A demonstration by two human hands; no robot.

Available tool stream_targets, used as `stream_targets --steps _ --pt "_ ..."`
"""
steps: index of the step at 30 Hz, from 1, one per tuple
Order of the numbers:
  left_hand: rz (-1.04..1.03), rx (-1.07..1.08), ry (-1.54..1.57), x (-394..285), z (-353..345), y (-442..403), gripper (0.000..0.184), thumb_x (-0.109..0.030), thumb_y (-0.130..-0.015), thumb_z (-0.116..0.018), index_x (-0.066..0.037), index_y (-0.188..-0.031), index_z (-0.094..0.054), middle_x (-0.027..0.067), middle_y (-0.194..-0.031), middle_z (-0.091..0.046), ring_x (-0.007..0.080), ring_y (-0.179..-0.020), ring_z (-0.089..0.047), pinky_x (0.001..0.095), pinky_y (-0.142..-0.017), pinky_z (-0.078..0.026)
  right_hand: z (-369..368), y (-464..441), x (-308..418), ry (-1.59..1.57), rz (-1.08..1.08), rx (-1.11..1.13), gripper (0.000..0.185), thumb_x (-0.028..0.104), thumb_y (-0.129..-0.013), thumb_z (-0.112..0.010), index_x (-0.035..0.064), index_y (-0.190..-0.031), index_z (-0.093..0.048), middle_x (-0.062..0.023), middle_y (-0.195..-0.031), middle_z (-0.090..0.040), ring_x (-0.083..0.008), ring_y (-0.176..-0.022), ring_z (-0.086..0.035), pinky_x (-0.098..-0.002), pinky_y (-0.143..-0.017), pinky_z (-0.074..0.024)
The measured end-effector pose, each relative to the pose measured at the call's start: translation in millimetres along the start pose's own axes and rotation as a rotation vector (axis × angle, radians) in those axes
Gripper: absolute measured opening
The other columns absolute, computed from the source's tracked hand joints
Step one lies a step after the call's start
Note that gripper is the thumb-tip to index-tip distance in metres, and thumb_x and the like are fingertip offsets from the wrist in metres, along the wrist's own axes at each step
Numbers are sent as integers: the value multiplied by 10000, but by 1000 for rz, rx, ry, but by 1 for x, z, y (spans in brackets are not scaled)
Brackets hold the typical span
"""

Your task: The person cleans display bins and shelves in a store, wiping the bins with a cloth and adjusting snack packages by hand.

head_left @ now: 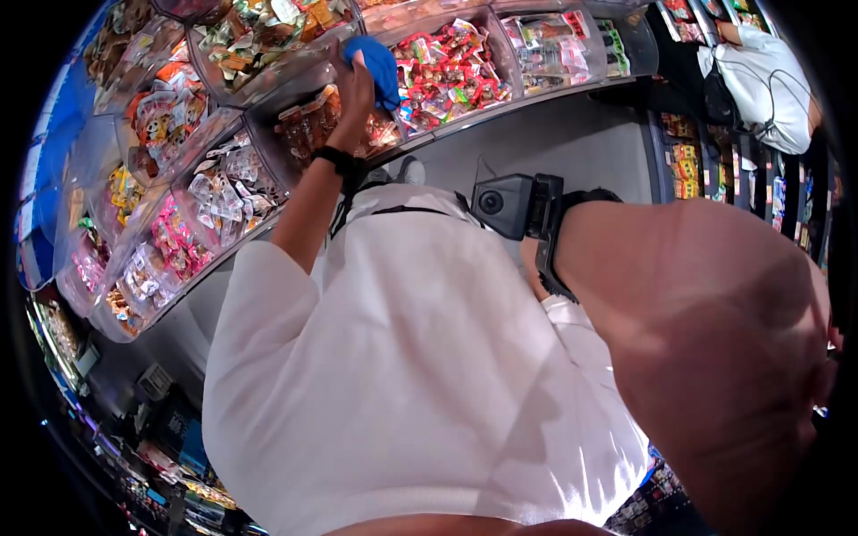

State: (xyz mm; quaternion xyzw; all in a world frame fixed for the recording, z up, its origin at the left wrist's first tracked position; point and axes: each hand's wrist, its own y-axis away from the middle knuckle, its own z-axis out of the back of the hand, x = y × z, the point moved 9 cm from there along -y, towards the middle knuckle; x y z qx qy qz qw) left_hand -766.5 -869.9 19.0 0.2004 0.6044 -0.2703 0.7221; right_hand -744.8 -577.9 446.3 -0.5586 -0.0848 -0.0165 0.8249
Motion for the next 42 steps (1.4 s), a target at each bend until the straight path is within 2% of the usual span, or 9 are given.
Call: stream_targets --steps 5,8,10,11,19,24,34,39,42 --pt "-15 159 14 15 -16 -1 595 -388 -962 -545 -28 -1411 -396 265 -1234 -551 344 -1110 -555 412 -971 -423 1 -10 5 20 9 -9 318 129 -891 -612 -15 -1169 -558 -77 -788 -630 -177 -671 -599 -329 -576 -479" --pt "-14 417 -184 31 -38 19 589 -395 -896 -646 -18 -1323 -496 247 -1195 -578 366 -1096 -553 433 -974 -429 0 -13 10 32 13 -7 321 131 -889 -616 -14 -1170 -560 -79 -794 -631 -180 -678 -600 -330 -583 -480" --pt "-557 459 -517 -11 -47 48 592 -371 -809 -737 -30 -1257 -555 218 -1197 -587 384 -1120 -530 448 -996 -412 -1 -16 13 46 15 -8 323 133 -889 -618 -14 -1171 -561 -80 -798 -631 -182 -683 -601 -331 -588 -480" --pt "-662 481 -541 -23 -46 60 594 -329 -758 -769 -59 -1247 -564 179 -1205 -591 373 -1156 -509 451 -1010 -390 -3 -16 10 45 15 -2 324 134 -888 -620 -14 -1171 -561 -81 -800 -631 -183 -686 -601 -332 -590 -480" --pt "-729 579 -519 -5 -42 77 520 -175 -743 -761 -97 -1220 -571 155 -1268 -529 398 -1155 -475 485 -1005 -409 -17 -15 3 100 -14 41 333 140 -885 -629 -12 -1174 -565 -86 -816 -633 -190 -706 -603 -336 -609 -482" --pt "-645 660 -611 7 -43 55 523 -206 -770 -737 -124 -1259 -570 126 -1286 -544 361 -1173 -497 471 -1007 -429 -16 -22 6 131 -8 54 338 144 -883 -635 -10 -1176 -568 -89 -826 -634 -195 -718 -604 -338 -621 -483" --pt "-867 421 -461 -2 -35 -11 437 -152 -749 -728 -68 -1162 -613 116 -1125 -621 359 -1049 -572 453 -917 -472 -19 -38 15 170 -24 66 348 152 -879 -648 -8 -1179 -573 -95 -845 -636 -204 -743 -606 -343 -645 -485" --pt "-805 420 -663 3 -41 19 471 -149 -747 -698 -152 -1205 -589 108 -1281 -546 335 -1222 -500 520 -922 -448 -26 -35 11 181 -43 83 354 156 -876 -654 -7 -1181 -576 -98 -855 -637 -209 -755 -607 -345 -657 -486" --pt "-794 593 -709 4 -45 53 397 -209 -791 -688 -157 -1175 -602 100 -1309 -535 326 -1274 -457 567 -933 -418 -33 -30 6 185 -54 98 357 158 -875 -657 -6 -1182 -577 -100 -861 -638 -212 -763 -608 -346 -664 -487"
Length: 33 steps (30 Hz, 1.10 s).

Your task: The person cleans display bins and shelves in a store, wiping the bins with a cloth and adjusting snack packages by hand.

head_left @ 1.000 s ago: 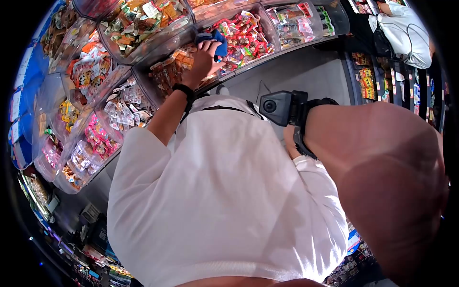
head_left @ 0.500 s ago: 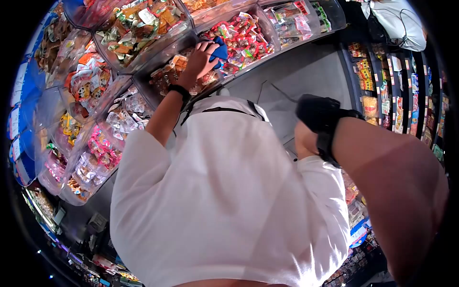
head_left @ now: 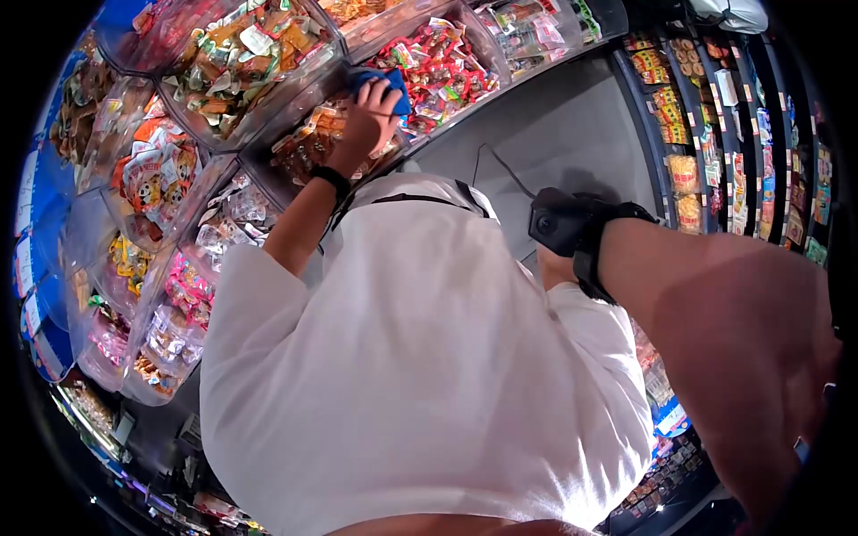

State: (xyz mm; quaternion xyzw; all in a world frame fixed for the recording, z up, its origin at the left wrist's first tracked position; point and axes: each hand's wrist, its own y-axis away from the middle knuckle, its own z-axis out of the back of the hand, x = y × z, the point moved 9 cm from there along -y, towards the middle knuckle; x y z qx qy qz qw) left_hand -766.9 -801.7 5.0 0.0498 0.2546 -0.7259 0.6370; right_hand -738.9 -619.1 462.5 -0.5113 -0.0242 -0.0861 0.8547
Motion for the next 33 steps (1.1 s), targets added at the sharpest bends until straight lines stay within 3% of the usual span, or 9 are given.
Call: stream_targets --steps 2,6,9,15,19,26,29,33 --pt "-99 68 0 -16 -3 15 420 -180 -770 -689 -133 -1181 -622 108 -1319 -525 327 -1277 -445 513 -1003 -394 -3 1 0 -3 -5 -3 359 160 -874 -660 -5 -1183 -578 -101 -865 -638 -214 -768 -608 -347 -668 -487" --pt "-194 209 120 -30 -5 40 427 -147 -790 -658 -115 -1214 -618 107 -1339 -519 331 -1292 -443 509 -1058 -379 -1 -2 4 -18 -15 -17 363 163 -873 -665 -4 -1184 -580 -104 -873 -639 -218 -777 -609 -349 -678 -488" --pt "-226 149 215 -14 2 30 411 -101 -795 -636 -125 -1205 -617 92 -1323 -540 318 -1256 -490 438 -1061 -416 1 -4 5 -18 -11 -8 367 165 -871 -669 -4 -1185 -582 -106 -879 -640 -220 -785 -610 -351 -685 -488" --pt "-151 -28 133 32 27 -11 444 -78 -745 -662 -113 -1183 -599 114 -1251 -569 337 -1126 -566 428 -946 -485 -10 -2 4 -9 -1 4 373 170 -869 -676 -2 -1187 -585 -109 -891 -641 -226 -800 -611 -354 -699 -490" --pt "-64 -101 143 71 28 -26 441 -61 -774 -603 -106 -1213 -580 119 -1277 -548 349 -1155 -543 437 -962 -486 -7 -3 7 1 26 5 377 173 -867 -681 -1 -1188 -587 -112 -899 -642 -230 -810 -612 -356 -709 -490" --pt "47 -129 111 37 23 -7 434 34 -753 -598 -67 -1174 -614 162 -1309 -535 371 -1272 -483 437 -1032 -459 5 -14 21 14 41 9 385 179 -864 -689 1 -1191 -590 -116 -913 -643 -236 -827 -614 -359 -725 -492" --pt "16 -60 102 23 10 5 412 46 -762 -574 -55 -1159 -620 155 -1306 -541 369 -1286 -470 420 -1044 -449 3 -17 27 10 43 18 388 181 -863 -693 1 -1192 -592 -118 -919 -644 -239 -834 -615 -360 -733 -492" --pt "-103 65 159 -9 13 23 437 4 -730 -642 -69 -1159 -615 152 -1315 -523 333 -1333 -423 416 -1080 -416 -7 -20 30 2 41 24 392 184 -861 -698 2 -1193 -594 -121 -927 -645 -243 -844 -616 -362 -742 -493"
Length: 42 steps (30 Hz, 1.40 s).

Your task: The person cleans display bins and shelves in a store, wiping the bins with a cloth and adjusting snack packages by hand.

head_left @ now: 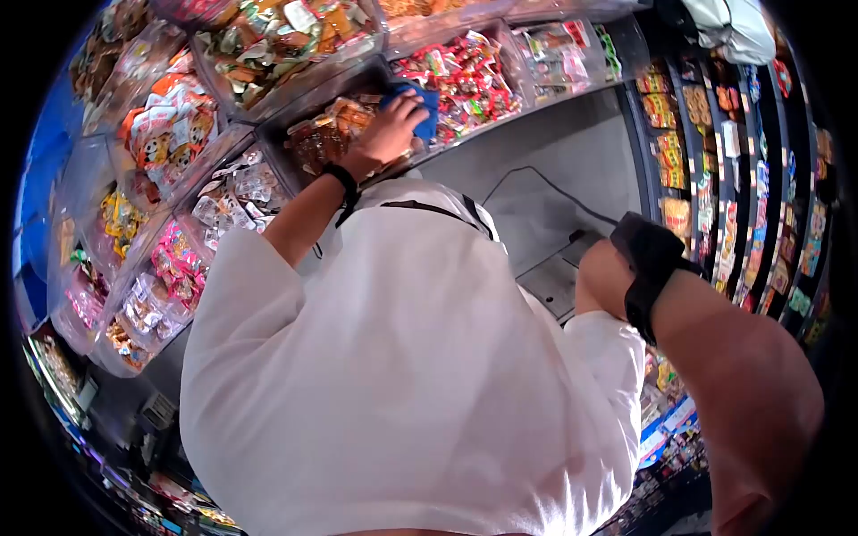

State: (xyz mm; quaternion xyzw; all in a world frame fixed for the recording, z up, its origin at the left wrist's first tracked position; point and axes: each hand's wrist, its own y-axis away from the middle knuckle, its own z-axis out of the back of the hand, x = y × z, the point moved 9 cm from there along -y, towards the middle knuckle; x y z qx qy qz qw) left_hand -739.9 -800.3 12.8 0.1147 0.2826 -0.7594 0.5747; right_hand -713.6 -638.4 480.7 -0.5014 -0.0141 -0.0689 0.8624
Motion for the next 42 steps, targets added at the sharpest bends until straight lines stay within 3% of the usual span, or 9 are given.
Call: stream_targets --steps 9,15,25,27,31,33,34,39,42 --pt "-180 23 6 6 9 6 495 -94 -742 -702 -137 -1224 -602 64 -1373 -512 253 -1277 -493 398 -1034 -449 -25 -13 13 -21 19 37 402 191 -857 -709 5 -1196 -599 -126 -944 -647 -252 -867 -618 -366 -763 -495" --pt "27 -171 46 60 38 -19 438 -96 -757 -698 -110 -1182 -595 97 -1309 -551 326 -1191 -547 407 -1051 -432 -35 -25 21 -1 24 68 409 196 -855 -716 6 -1198 -602 -130 -956 -648 -257 -882 -619 -369 -778 -496" --pt "258 -247 50 60 31 -6 418 -3 -763 -649 -95 -1168 -598 84 -1357 -522 291 -1307 -473 407 -976 -506 -46 -50 26 -40 101 81 420 204 -851 -728 9 -1202 -607 -136 -976 -650 -267 -906 -621 -374 -801 -498" --pt "190 -195 133 51 32 -4 402 41 -780 -624 -66 -1165 -582 116 -1379 -493 348 -1322 -437 420 -1071 -415 -50 -53 21 -62 103 93 422 205 -850 -731 9 -1203 -608 -137 -980 -650 -269 -911 -622 -375 -806 -499" --pt "191 -131 140 56 31 9 457 72 -788 -588 -98 -1211 -557 135 -1334 -502 364 -1194 -535 455 -933 -486 -53 -57 13 -136 112 93 426 209 -848 -736 10 -1204 -610 -140 -988 -651 -272 -921 -623 -377 -816 -500" --pt "422 -70 275 72 17 22 510 60 -763 -595 -34 -1260 -521 252 -1160 -585 445 -945 -613 497 -816 -500 -62 -64 -2 -163 52 113 429 210 -847 -738 11 -1205 -611 -141 -992 -652 -274 -926 -623 -378 -820 -500" --pt "463 -60 328 86 6 27 527 57 -764 -595 -32 -1277 -513 263 -1113 -610 441 -963 -621 480 -827 -504 -67 -65 -12 -178 14 133 430 211 -847 -739 11 -1205 -611 -142 -994 -652 -275 -929 -623 -378 -823 -500" --pt "742 -223 528 78 27 38 536 -46 -837 -687 -39 -1337 -493 258 -1126 -654 391 -1063 -645 431 -881 -507 -204 64 -126 -354 -522 591 524 238 -844 -748 24 -1288 -571 -157 -1086 -645 -317 -1001 -628 -396 -878 -498" --pt "784 -268 897 56 42 16 579 -122 -894 -713 -61 -1399 -437 141 -1168 -642 232 -1021 -653 347 -853 -530 -280 189 -138 -416 -332 951 901 282 -772 -789 198 -1528 -307 -285 -1396 -425 -453 -1206 -522 -489 -997 -459"
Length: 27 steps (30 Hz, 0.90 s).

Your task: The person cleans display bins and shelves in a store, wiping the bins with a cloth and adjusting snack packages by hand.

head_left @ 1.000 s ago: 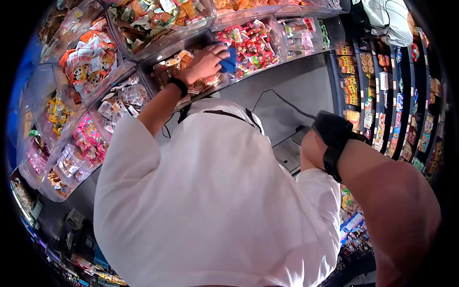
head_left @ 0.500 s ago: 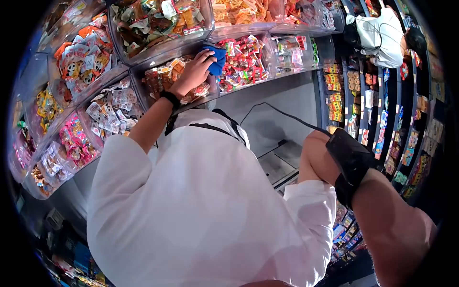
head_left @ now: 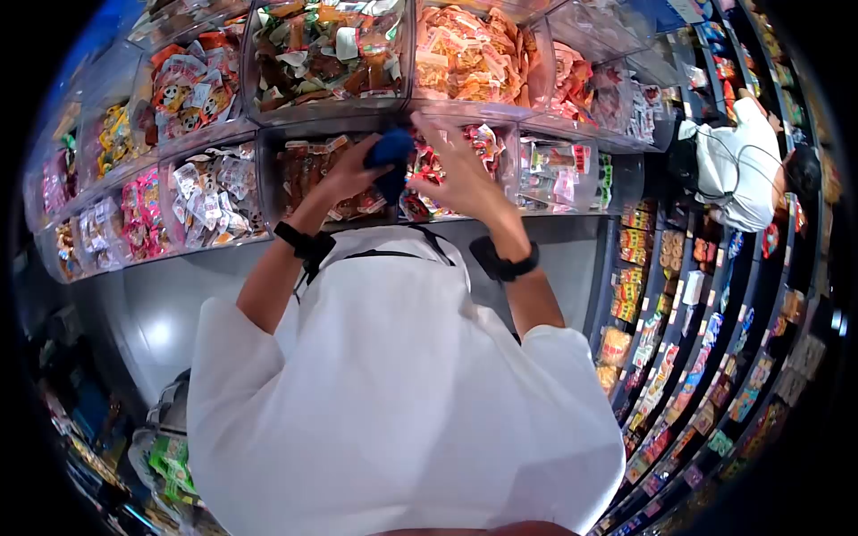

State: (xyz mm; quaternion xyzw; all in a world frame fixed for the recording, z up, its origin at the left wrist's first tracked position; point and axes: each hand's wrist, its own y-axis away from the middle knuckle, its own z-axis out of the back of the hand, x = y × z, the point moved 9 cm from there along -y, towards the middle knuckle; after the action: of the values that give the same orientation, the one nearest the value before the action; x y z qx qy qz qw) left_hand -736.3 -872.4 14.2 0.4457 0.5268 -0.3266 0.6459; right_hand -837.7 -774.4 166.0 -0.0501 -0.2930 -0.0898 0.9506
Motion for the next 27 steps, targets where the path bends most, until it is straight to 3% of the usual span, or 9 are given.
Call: stream_targets --steps 3,5,8,13,16,19,21,23,27 --pt "176 29 555 -48 -27 11 641 -179 -941 -683 -117 -1484 -349 32 -1216 -590 142 -1015 -622 289 -787 -564 -43 -3 -19 -452 -44 15 903 222 -775 -761 245 -1529 -266 -268 -1396 -388 -472 -1215 -495 -495 -1014 -444" --pt "261 -21 618 -45 -32 9 639 -224 -960 -659 -133 -1504 -335 42 -1253 -574 147 -1084 -601 304 -815 -567 -37 -10 -34 -503 -59 -142 679 33 -743 -636 171 -1385 -466 -230 -1288 -516 -435 -1162 -549 -461 -996 -459" --pt "212 83 311 -70 -36 5 513 -258 -1006 -582 -135 -1466 -392 73 -1314 -557 154 -1155 -574 301 -845 -557 -6 -7 -78 -561 -55 -313 531 -23 -675 -536 107 -1182 -630 -179 -1084 -663 -364 -1085 -619 -403 -992 -465" --pt "29 -332 -80 -35 70 -1 409 -265 -1004 -586 -113 -1373 -497 79 -1198 -628 150 -1066 -610 290 -832 -534 104 30 -170 -20 -170 -668 558 36 -720 -572 115 -1271 -611 -224 -1117 -619 -421 -1022 -612 -447 -937 -481" --pt "-7 -352 -20 -89 72 20 410 -276 -991 -608 -94 -1348 -523 62 -1158 -642 145 -1080 -606 259 -784 -519 104 37 -202 108 -362 -582 570 139 -757 -644 232 -1317 -586 -226 -1169 -576 -447 -1009 -611 -503 -875 -506" --pt "-175 -208 129 -184 33 31 375 -229 -999 -584 -61 -1331 -535 76 -1123 -653 119 -990 -624 244 -706 -495 81 27 -183 185 -372 -487 659 229 -765 -683 253 -1391 -477 -261 -1259 -563 -466 -1014 -620 -528 -840 -525" --pt "-419 228 321 -263 -15 54 309 -160 -981 -591 2 -1244 -592 95 -952 -686 110 -760 -632 272 -600 -472 61 15 -164 41 -459 -451 683 224 -771 -698 186 -1390 -413 -273 -1200 -605 -465 -999 -629 -529 -833 -528" --pt "-546 416 392 -313 -42 84 260 -87 -898 -684 51 -1115 -648 87 -686 -629 123 -496 -538 285 -464 -412 32 -5 -142 -4 -470 -376 683 225 -774 -712 143 -1368 -385 -265 -1096 -647 -462 -977 -636 -531 -832 -524" --pt "-837 497 650 -381 -60 116 188 -10 -756 -789 30 -830 -621 63 -553 -505 151 -365 -435 262 -364 -299 -22 -34 -122 -93 -275 -288 557 208 -781 -716 152 -1293 -506 -215 -1227 -556 -438 -1095 -583 -480 -902 -509"
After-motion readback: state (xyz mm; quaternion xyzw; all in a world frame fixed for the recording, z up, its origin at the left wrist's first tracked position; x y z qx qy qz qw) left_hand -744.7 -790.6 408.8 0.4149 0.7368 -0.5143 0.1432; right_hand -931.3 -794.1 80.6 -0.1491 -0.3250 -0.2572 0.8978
